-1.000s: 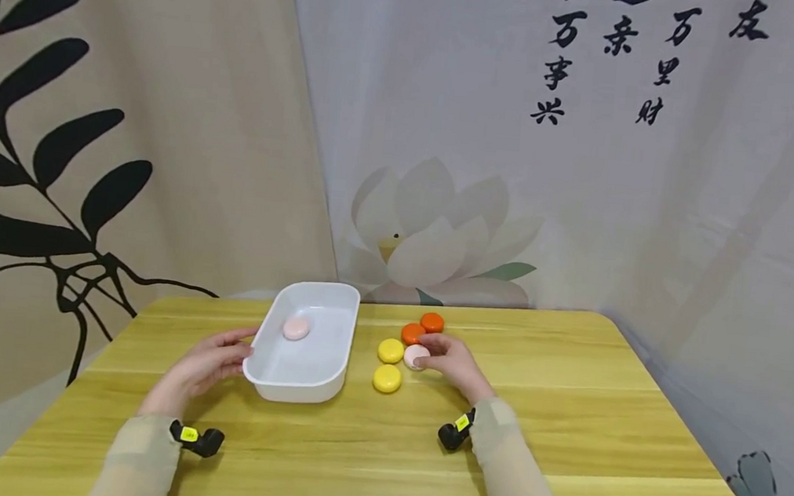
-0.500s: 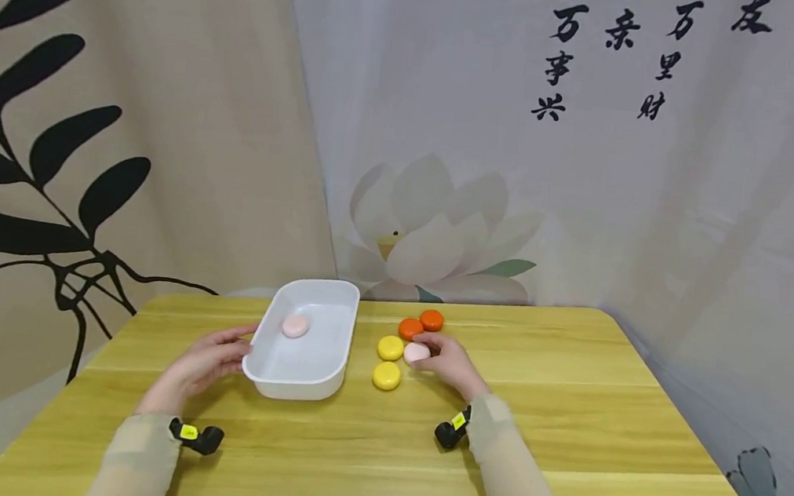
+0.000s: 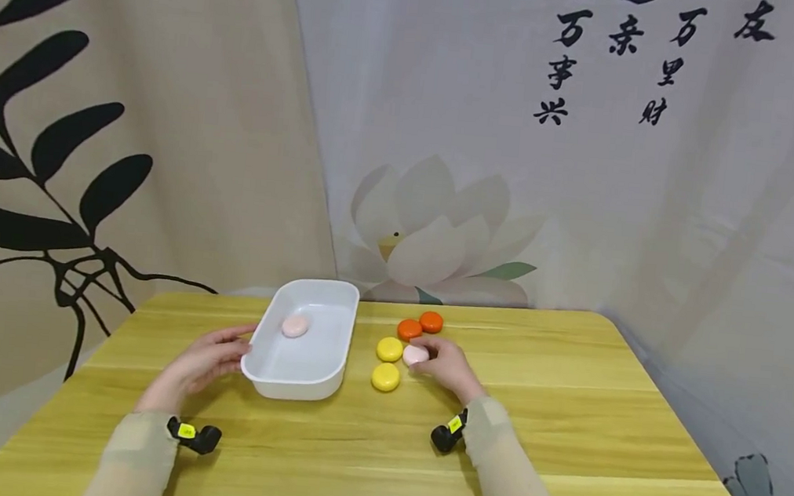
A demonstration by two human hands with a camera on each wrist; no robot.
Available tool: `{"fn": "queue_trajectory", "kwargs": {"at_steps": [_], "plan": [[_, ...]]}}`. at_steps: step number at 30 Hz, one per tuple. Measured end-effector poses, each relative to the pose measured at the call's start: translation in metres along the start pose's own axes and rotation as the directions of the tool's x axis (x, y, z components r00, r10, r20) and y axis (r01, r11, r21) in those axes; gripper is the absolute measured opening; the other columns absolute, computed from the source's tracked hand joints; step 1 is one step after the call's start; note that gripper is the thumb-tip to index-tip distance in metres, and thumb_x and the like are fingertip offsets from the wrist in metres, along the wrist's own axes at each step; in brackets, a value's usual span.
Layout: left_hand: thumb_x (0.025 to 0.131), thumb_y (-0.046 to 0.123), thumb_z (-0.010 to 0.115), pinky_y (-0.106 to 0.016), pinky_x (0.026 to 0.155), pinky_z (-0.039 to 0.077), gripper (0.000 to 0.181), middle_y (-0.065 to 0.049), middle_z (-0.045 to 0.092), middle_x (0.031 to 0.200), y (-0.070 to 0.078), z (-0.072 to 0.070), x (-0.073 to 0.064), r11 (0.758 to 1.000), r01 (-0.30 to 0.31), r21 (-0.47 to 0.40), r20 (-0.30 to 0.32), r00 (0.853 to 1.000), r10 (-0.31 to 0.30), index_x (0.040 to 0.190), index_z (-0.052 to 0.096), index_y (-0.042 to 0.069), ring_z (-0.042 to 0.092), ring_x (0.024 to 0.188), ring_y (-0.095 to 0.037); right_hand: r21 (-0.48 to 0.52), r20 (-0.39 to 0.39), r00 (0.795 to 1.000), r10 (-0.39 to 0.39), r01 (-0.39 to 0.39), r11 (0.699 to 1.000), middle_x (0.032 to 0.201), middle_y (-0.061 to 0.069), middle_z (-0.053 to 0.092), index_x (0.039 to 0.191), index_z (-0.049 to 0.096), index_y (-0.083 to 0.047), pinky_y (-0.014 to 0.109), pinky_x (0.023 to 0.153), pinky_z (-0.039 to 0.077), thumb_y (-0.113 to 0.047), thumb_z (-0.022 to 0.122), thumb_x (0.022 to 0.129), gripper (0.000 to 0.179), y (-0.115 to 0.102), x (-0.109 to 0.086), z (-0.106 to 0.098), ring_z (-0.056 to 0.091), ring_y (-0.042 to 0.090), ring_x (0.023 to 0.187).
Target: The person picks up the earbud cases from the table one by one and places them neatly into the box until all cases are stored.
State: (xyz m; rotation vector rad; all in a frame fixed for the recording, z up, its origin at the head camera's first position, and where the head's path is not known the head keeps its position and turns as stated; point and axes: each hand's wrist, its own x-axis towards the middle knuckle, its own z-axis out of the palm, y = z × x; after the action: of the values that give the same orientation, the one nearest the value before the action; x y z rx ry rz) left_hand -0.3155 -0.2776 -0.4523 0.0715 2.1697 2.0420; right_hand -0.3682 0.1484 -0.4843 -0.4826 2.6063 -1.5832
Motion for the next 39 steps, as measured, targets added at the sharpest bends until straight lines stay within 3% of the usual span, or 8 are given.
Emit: {"fn": "queue_trajectory", "kwargs": {"at_steps": [6,18,34,39], "plan": [[0.094,0.002,0.058,-0.025,0.072,0.055,0.057,-0.008,0.058,0.096,0.002,0.000,-0.002,1.000,0.007,0.005,0.000,1.000,-0.007,0.145,0.034,-0.009,0.060,0.078,-0.016,-0.014,-0.024,0.999,0.030,-0.030,0.999,0.123,0.010,0.063,0.121,0.068,-0.006,0.046,0.101,0.040,-0.009,0.081,0.076,0.047,0.007,0.001,0.002,0.055,0.026,0.111],[0.095,0.002,0.056,-0.025,0.074,0.055,0.056,-0.008,0.058,0.097,0.001,0.000,0.001,1.000,-0.008,0.003,-0.003,1.000,0.008,0.145,0.034,-0.008,0.061,0.080,-0.015,0.078,-0.032,0.997,0.073,-0.070,0.994,0.125,0.009,0.062,0.124,0.066,-0.009,0.042,0.098,0.043,-0.015,0.080,0.080,0.047,0.010,0.008,-0.001,0.055,0.024,0.111],[0.094,0.003,0.058,-0.027,0.076,0.055,0.057,-0.009,0.059,0.098,0.002,0.002,0.002,1.000,0.001,0.000,0.011,1.000,-0.001,0.145,0.035,-0.007,0.062,0.080,-0.016,0.025,-0.046,0.995,0.094,-0.093,0.995,0.123,0.009,0.063,0.125,0.066,-0.010,0.042,0.093,0.045,-0.014,0.079,0.080,0.047,0.001,0.004,-0.011,0.054,0.025,0.109],[0.095,0.002,0.056,-0.026,0.074,0.055,0.056,-0.009,0.061,0.099,0.002,0.001,0.000,1.000,-0.002,-0.005,0.011,1.000,0.002,0.145,0.034,-0.009,0.062,0.080,-0.015,0.021,-0.037,0.997,0.070,-0.069,0.997,0.125,0.010,0.062,0.126,0.065,-0.010,0.041,0.093,0.045,-0.015,0.078,0.081,0.047,-0.005,0.003,-0.014,0.053,0.026,0.111]]}}
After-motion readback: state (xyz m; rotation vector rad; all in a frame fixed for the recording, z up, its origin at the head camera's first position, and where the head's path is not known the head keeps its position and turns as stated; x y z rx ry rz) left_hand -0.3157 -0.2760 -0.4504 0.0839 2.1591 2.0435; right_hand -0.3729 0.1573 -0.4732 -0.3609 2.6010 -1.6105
